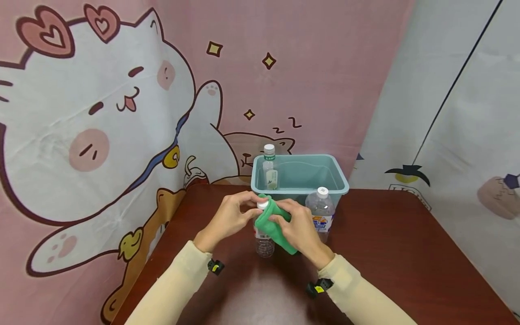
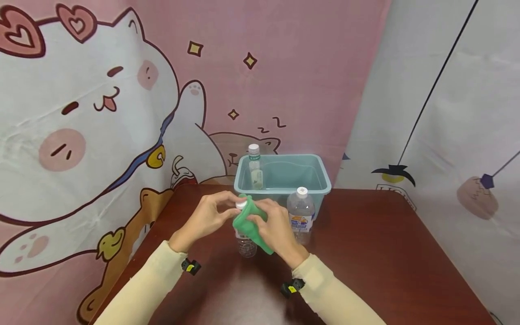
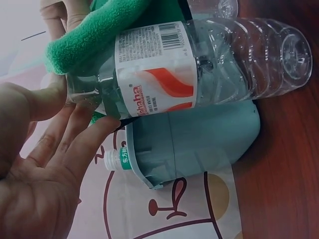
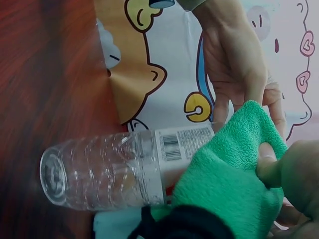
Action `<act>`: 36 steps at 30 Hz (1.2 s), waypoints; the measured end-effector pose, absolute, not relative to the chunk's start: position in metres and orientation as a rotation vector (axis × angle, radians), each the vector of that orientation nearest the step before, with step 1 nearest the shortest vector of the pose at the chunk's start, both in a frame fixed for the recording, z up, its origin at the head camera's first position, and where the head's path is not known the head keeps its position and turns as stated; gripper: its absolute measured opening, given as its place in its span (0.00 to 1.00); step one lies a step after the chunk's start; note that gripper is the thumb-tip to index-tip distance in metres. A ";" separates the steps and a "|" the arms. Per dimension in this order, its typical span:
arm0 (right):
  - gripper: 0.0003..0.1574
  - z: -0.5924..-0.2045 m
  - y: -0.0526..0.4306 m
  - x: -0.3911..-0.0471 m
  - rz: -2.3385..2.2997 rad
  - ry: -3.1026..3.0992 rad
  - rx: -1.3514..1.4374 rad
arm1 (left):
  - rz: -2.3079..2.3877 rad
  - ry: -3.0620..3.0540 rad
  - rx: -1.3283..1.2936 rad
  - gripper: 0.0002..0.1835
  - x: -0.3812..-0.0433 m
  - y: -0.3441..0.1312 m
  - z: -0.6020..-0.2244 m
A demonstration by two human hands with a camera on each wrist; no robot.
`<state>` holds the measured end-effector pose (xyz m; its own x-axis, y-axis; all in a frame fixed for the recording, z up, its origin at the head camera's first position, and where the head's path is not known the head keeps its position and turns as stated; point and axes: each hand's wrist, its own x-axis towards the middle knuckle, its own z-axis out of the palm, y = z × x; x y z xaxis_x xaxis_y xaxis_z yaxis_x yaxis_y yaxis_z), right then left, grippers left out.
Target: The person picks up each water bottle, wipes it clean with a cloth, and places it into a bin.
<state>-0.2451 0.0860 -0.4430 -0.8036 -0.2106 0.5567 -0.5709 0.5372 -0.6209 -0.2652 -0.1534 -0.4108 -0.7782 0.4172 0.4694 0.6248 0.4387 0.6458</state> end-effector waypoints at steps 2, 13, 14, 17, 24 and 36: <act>0.22 -0.443 0.088 -0.245 1.164 -2.380 0.648 | -1.244 -2.455 -0.911 0.18 -0.265 -0.153 -0.411; 0.23 -0.461 0.100 -0.247 1.108 -2.485 0.622 | -1.213 -2.440 -0.956 0.17 -0.268 -0.154 -0.411; 0.23 -0.465 0.101 -0.248 1.100 -2.493 0.630 | -1.222 -2.443 -0.954 0.17 -0.267 -0.154 -0.410; 0.21 -0.478 0.102 -0.250 1.069 -2.528 0.639 | -1.235 -2.448 -0.952 0.17 -0.267 -0.155 -0.410; 0.19 -0.507 0.102 -0.254 0.988 -2.616 0.666 | -1.252 -2.455 -0.950 0.18 -0.268 -0.153 -0.412; 0.17 -0.535 0.100 -0.258 0.950 -2.703 0.694 | -1.238 -2.463 -0.921 0.18 -0.266 -0.152 -0.413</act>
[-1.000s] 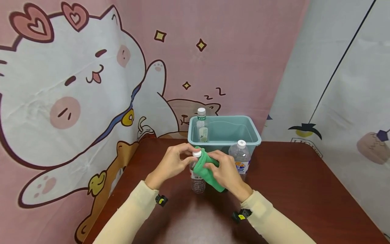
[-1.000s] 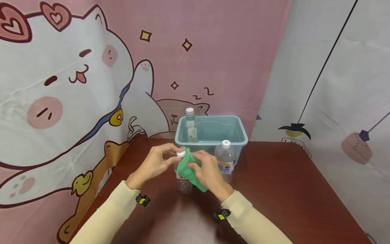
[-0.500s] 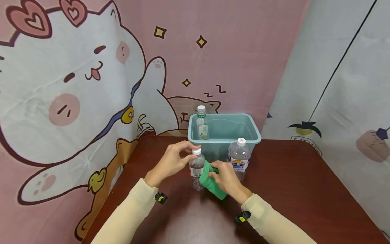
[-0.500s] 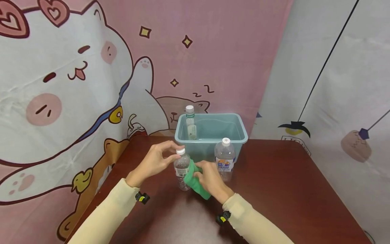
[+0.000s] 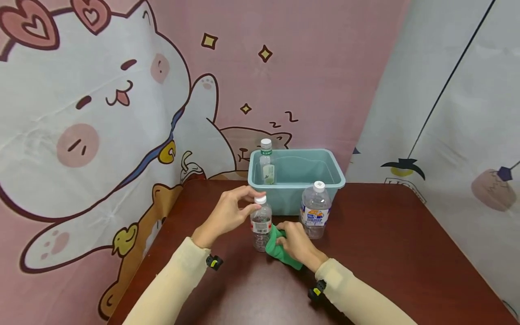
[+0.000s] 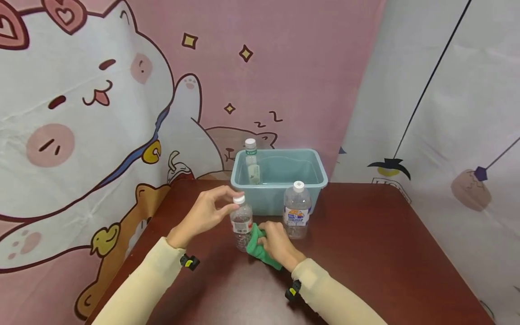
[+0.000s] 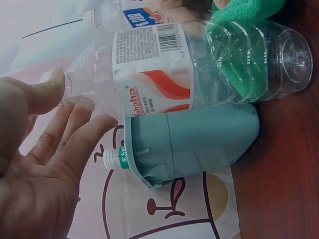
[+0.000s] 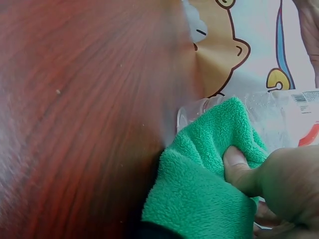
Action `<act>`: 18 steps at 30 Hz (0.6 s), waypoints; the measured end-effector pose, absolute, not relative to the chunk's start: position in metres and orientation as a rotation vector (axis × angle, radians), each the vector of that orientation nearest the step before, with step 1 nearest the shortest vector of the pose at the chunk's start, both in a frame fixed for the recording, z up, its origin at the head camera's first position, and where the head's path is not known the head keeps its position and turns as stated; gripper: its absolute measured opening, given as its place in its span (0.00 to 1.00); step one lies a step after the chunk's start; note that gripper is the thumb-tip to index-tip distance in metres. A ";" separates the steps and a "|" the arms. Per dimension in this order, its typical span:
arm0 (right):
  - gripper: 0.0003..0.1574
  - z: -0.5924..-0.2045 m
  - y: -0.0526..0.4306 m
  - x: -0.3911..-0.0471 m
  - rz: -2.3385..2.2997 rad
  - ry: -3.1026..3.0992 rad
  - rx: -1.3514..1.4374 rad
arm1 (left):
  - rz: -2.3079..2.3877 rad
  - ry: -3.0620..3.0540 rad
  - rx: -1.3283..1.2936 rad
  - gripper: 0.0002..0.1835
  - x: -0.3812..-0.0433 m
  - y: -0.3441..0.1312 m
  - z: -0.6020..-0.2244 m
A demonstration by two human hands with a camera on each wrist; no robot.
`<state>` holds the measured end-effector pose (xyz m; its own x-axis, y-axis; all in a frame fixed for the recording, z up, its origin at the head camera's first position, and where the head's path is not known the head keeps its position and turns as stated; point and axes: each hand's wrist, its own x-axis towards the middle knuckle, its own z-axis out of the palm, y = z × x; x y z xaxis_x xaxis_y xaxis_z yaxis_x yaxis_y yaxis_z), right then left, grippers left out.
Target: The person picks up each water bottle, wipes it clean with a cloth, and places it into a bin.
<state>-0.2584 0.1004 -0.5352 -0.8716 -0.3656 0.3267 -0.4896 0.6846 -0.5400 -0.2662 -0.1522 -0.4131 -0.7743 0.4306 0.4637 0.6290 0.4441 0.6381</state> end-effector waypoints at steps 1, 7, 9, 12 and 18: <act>0.17 -0.535 0.101 -0.258 0.952 -2.698 0.689 | -1.239 -2.458 -0.922 0.18 -0.267 -0.152 -0.414; 0.19 -0.536 0.103 -0.257 1.037 -2.688 0.634 | -1.233 -2.467 -0.908 0.19 -0.268 -0.151 -0.415; 0.20 -0.535 0.105 -0.256 1.093 -2.687 0.606 | -1.224 -2.467 -0.907 0.19 -0.269 -0.151 -0.415; 0.20 -0.534 0.106 -0.256 1.183 -2.670 0.550 | -1.214 -2.457 -0.911 0.19 -0.269 -0.149 -0.415; 0.23 -0.514 0.106 -0.252 1.314 -2.577 0.457 | -1.202 -2.449 -0.922 0.20 -0.270 -0.148 -0.415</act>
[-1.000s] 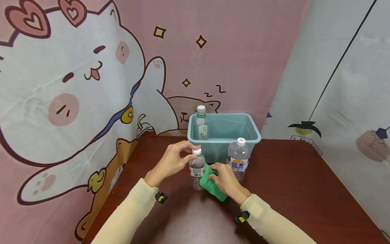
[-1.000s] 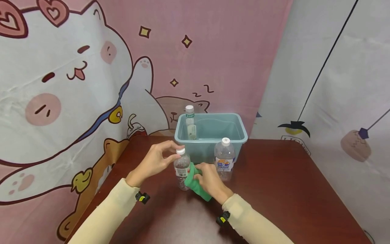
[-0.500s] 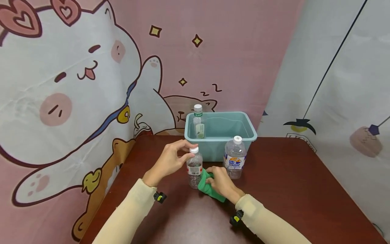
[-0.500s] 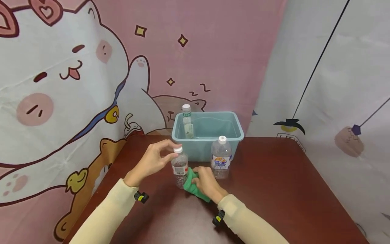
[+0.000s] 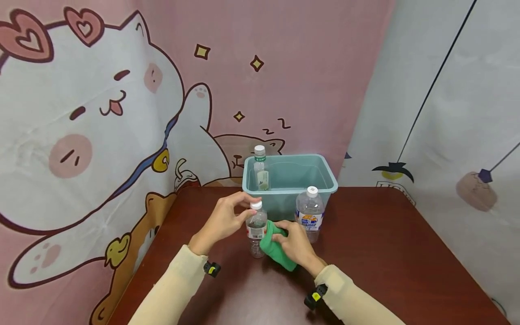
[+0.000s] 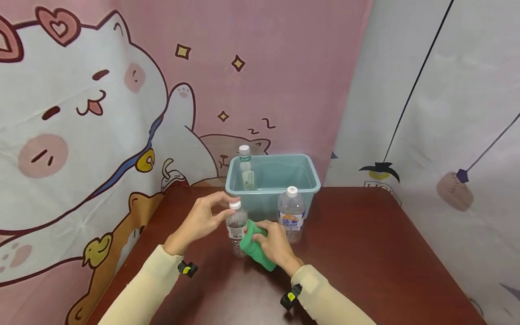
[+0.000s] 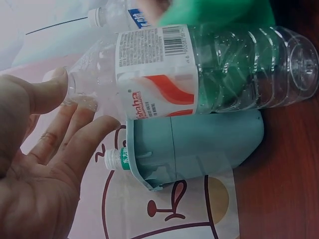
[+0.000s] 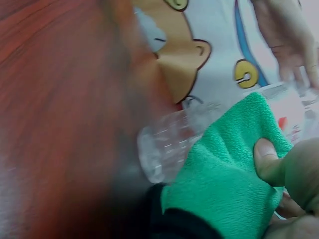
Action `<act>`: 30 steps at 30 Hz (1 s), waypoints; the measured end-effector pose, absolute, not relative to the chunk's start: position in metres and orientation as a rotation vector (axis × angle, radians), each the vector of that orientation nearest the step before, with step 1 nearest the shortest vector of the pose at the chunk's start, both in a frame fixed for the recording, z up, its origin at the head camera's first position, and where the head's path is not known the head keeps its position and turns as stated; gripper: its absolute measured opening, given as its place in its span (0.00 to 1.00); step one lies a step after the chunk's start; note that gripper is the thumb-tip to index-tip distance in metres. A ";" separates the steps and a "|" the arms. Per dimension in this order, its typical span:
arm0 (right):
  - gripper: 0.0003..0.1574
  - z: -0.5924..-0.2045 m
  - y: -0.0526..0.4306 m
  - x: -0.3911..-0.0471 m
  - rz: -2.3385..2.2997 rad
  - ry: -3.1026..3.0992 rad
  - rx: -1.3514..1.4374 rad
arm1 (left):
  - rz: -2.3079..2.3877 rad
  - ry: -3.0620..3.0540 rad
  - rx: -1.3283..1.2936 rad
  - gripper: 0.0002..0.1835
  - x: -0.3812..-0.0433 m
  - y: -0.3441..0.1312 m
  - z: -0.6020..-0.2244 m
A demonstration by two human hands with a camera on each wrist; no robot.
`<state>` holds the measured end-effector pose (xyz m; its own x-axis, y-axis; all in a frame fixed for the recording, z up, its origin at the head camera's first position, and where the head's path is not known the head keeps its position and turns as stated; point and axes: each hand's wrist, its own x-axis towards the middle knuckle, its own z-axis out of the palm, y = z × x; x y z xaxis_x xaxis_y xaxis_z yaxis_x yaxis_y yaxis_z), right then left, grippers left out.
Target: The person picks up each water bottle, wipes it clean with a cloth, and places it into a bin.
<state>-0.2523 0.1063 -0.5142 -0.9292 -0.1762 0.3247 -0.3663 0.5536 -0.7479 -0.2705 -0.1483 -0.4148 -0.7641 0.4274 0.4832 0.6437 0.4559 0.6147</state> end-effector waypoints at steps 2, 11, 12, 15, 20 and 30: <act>0.23 -0.504 0.104 -0.252 1.325 -2.540 0.465 | -1.207 -2.442 -0.918 0.20 -0.270 -0.150 -0.415; 0.22 -0.470 0.100 -0.254 1.321 -2.418 0.525 | -1.232 -2.430 -0.924 0.19 -0.269 -0.153 -0.414; 0.22 -0.468 0.100 -0.254 1.329 -2.407 0.529 | -1.236 -2.435 -0.922 0.19 -0.269 -0.153 -0.414; 0.21 -0.461 0.097 -0.254 1.348 -2.380 0.537 | -1.243 -2.443 -0.922 0.19 -0.267 -0.154 -0.416; 0.21 -0.447 0.090 -0.256 1.356 -2.343 0.554 | -1.218 -2.432 -0.944 0.19 -0.267 -0.153 -0.415; 0.23 -0.442 0.086 -0.251 1.339 -2.332 0.568 | -1.213 -2.467 -0.926 0.20 -0.263 -0.154 -0.416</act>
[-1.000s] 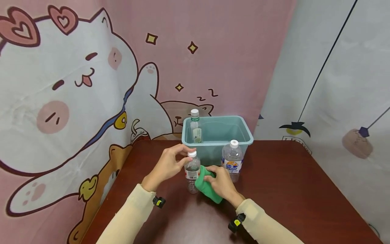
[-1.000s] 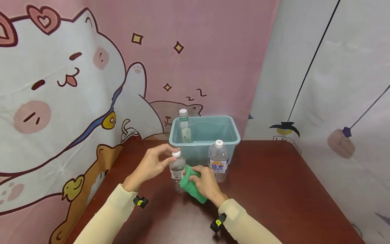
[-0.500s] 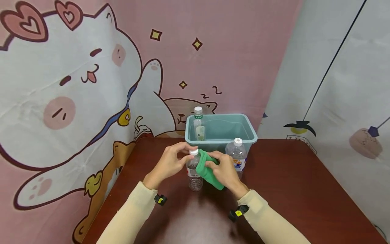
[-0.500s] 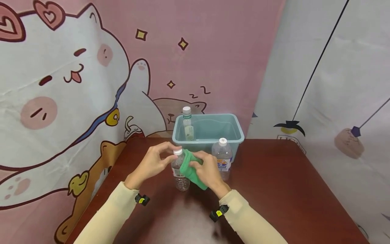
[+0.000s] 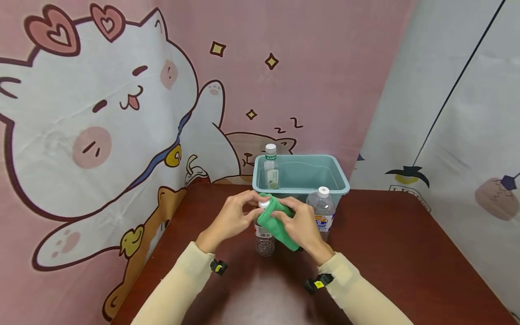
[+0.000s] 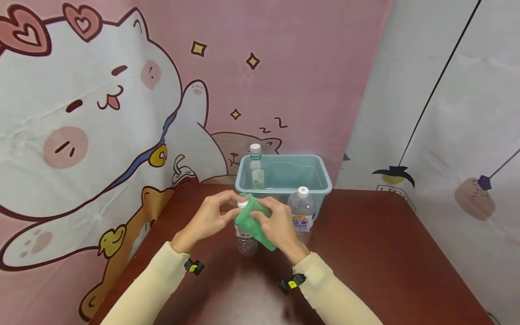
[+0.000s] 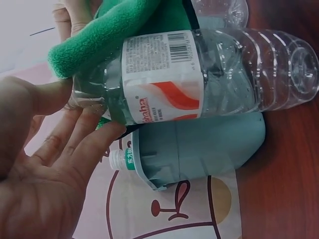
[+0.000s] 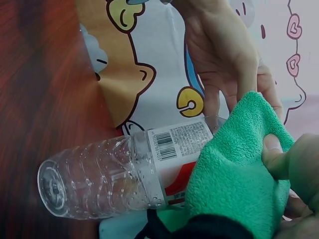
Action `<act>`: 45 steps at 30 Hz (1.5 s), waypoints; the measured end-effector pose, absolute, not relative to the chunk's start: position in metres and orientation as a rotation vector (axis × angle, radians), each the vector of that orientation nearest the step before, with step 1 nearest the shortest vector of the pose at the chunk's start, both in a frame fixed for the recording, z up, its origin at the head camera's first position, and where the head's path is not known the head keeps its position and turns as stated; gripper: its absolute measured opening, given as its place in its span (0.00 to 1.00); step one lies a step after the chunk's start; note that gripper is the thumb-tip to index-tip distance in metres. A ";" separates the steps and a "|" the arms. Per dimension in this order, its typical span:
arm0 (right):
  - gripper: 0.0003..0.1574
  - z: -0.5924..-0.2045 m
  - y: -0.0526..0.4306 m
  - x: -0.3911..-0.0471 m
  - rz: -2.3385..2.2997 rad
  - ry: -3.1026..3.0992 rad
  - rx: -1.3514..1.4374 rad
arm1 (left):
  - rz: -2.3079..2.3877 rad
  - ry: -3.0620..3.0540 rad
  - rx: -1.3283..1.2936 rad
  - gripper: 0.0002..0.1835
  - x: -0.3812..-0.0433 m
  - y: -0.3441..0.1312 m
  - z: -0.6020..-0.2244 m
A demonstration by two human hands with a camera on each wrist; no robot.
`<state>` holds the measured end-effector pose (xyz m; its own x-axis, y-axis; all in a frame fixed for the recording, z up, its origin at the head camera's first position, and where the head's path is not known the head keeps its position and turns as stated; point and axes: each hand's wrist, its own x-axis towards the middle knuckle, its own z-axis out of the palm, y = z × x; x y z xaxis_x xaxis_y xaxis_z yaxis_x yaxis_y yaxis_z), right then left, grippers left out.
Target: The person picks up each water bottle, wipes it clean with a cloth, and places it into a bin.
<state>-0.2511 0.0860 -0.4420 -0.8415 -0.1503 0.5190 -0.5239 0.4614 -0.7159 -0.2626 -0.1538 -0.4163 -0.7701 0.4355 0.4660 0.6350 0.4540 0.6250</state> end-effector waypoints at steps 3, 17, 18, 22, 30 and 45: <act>0.24 -0.443 0.089 -0.251 1.335 -2.326 0.572 | -1.233 -2.469 -0.926 0.19 -0.263 -0.152 -0.416; 0.23 -0.448 0.103 -0.245 1.350 -2.329 0.477 | -1.362 -2.443 -0.892 0.18 -0.260 -0.146 -0.416; 0.23 -0.448 0.105 -0.244 1.346 -2.328 0.469 | -1.370 -2.439 -0.883 0.18 -0.260 -0.145 -0.416; 0.23 -0.451 0.112 -0.243 1.326 -2.318 0.441 | -1.339 -2.419 -0.820 0.18 -0.259 -0.141 -0.416; 0.23 -0.455 0.113 -0.244 1.324 -2.314 0.452 | -1.378 -2.380 -0.776 0.17 -0.260 -0.139 -0.415; 0.21 -0.444 0.093 -0.254 1.214 -2.381 0.690 | -1.286 -2.440 -0.800 0.18 -0.262 -0.147 -0.414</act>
<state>-0.2538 0.0931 -0.4440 -0.8076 -0.2524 0.5331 -0.5796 0.5065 -0.6383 -0.2622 -0.1467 -0.4140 -0.8113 0.3454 0.4717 0.5843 0.4539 0.6728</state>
